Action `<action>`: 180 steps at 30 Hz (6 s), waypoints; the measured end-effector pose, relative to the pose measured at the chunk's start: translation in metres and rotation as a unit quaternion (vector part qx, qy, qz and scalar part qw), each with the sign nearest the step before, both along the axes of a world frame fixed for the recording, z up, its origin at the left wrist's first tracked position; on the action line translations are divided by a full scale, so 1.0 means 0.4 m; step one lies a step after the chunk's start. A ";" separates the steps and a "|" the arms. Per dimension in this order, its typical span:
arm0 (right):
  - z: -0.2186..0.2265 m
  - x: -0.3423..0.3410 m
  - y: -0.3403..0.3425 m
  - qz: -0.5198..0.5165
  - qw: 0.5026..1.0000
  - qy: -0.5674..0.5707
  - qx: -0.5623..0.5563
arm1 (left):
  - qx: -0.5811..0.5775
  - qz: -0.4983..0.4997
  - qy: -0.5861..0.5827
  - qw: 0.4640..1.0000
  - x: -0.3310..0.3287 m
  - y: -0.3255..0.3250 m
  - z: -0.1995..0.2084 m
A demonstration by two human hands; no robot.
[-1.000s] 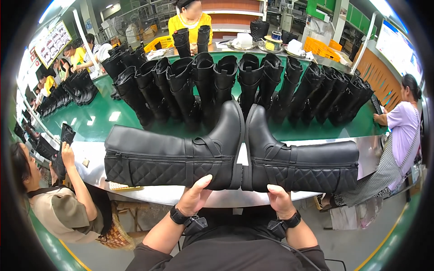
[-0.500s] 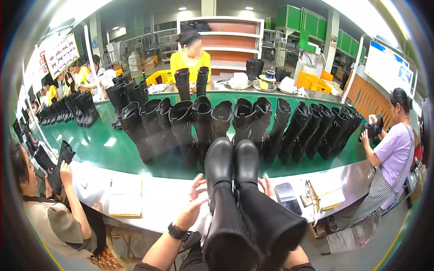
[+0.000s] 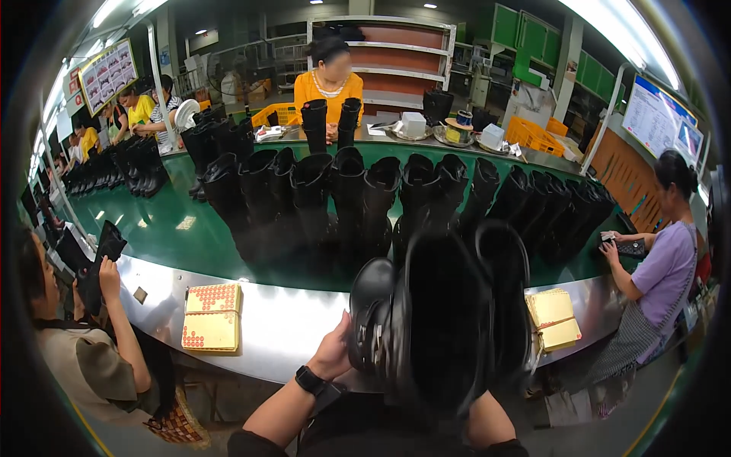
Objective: Inspecting pairs of black boots for quality and functionality on an assembly line.
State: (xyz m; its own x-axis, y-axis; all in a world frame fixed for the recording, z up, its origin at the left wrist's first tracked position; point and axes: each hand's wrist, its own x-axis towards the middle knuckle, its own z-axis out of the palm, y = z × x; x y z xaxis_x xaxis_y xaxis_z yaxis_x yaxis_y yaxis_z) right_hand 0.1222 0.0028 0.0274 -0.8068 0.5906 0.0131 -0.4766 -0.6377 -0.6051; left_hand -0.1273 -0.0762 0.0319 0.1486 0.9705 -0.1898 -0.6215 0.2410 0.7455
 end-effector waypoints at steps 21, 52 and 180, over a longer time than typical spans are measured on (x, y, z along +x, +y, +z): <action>0.005 -0.024 -0.033 -0.238 0.969 -0.027 -0.067 | 0.046 0.145 -0.180 0.972 0.007 -0.018 -0.027; 0.224 0.004 -0.030 -0.401 0.612 -0.360 0.578 | 0.057 -0.010 -0.375 0.925 0.033 -0.001 0.066; 0.204 -0.210 -0.032 -0.151 0.649 -0.283 0.689 | 0.331 0.579 0.528 0.525 -0.120 0.095 0.332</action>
State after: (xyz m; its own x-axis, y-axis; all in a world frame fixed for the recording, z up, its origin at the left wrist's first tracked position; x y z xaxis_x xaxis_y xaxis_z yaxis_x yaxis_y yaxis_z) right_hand 0.0382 -0.0098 0.1092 -0.7629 0.4653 0.4490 0.0943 0.7671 -0.6346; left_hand -0.1751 -0.0380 0.1647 -0.4641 0.1987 0.8632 0.7793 -0.3715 0.5046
